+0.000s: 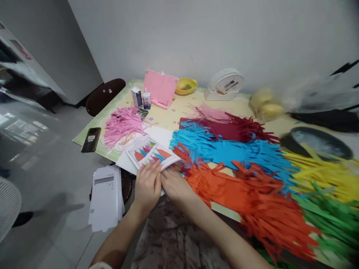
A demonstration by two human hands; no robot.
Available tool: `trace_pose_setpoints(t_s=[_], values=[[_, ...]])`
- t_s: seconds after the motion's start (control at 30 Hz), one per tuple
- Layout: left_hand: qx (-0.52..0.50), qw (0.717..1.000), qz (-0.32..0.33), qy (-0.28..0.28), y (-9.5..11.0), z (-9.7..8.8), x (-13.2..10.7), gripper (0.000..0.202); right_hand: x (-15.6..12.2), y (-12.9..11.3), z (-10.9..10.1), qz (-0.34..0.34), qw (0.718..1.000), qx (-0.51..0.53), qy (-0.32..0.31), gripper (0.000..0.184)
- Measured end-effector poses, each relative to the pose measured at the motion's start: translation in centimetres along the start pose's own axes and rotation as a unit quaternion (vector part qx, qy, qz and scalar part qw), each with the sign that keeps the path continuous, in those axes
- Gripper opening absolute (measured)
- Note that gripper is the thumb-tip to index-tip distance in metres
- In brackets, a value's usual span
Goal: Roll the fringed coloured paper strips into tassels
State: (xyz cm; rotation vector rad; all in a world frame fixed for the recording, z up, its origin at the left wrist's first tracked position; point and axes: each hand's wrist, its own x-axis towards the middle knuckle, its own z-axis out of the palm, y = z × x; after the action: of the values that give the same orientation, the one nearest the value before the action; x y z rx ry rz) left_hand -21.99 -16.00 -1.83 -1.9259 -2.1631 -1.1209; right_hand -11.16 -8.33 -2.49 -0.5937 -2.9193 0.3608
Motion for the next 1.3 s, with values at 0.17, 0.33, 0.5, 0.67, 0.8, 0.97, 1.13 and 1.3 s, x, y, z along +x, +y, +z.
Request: trace_pose_setpoints(t_s=[0.17, 0.33, 0.5, 0.67, 0.8, 0.97, 1.13, 1.3], values=[[0.026, 0.998, 0.019, -0.050, -0.4, 0.0, 0.1, 0.035, -2.5, 0.8, -1.7, -0.001, 1.000, 0.013, 0.006, 0.040], [0.046, 0.979, 0.064, -0.188, -3.9, 0.4, 2.6, 0.040, -6.2, 2.3, -0.7, 0.077, 0.995, 0.053, 0.030, 0.037], [0.167, 0.967, -0.046, -0.187, -8.9, 0.9, 8.8, 0.056, -6.8, 1.7, 2.1, 0.096, 0.995, 0.009, 0.037, 0.041], [0.197, 0.943, -0.130, -0.234, -11.5, 1.3, 11.4, 0.070, -4.0, 1.1, 3.6, 0.098, 0.995, 0.024, 0.002, 0.035], [0.188, 0.942, -0.111, -0.256, -12.0, 1.1, 11.5, 0.068, -1.7, 1.6, 4.0, 0.088, 0.995, 0.056, 0.005, 0.037], [0.162, 0.939, -0.065, -0.296, -11.2, 0.1, 12.2, 0.068, -0.4, 1.9, 3.8, 0.062, 0.993, 0.102, 0.011, 0.041], [0.033, 0.915, 0.042, -0.401, -8.6, -1.4, 14.4, 0.088, -1.3, 3.0, 0.6, 0.031, 0.985, 0.163, 0.038, 0.049], [-0.082, 0.851, 0.033, -0.518, -6.8, -4.1, 17.6, 0.092, -3.1, 3.9, -5.2, -0.033, 0.965, 0.257, 0.044, 0.045]])
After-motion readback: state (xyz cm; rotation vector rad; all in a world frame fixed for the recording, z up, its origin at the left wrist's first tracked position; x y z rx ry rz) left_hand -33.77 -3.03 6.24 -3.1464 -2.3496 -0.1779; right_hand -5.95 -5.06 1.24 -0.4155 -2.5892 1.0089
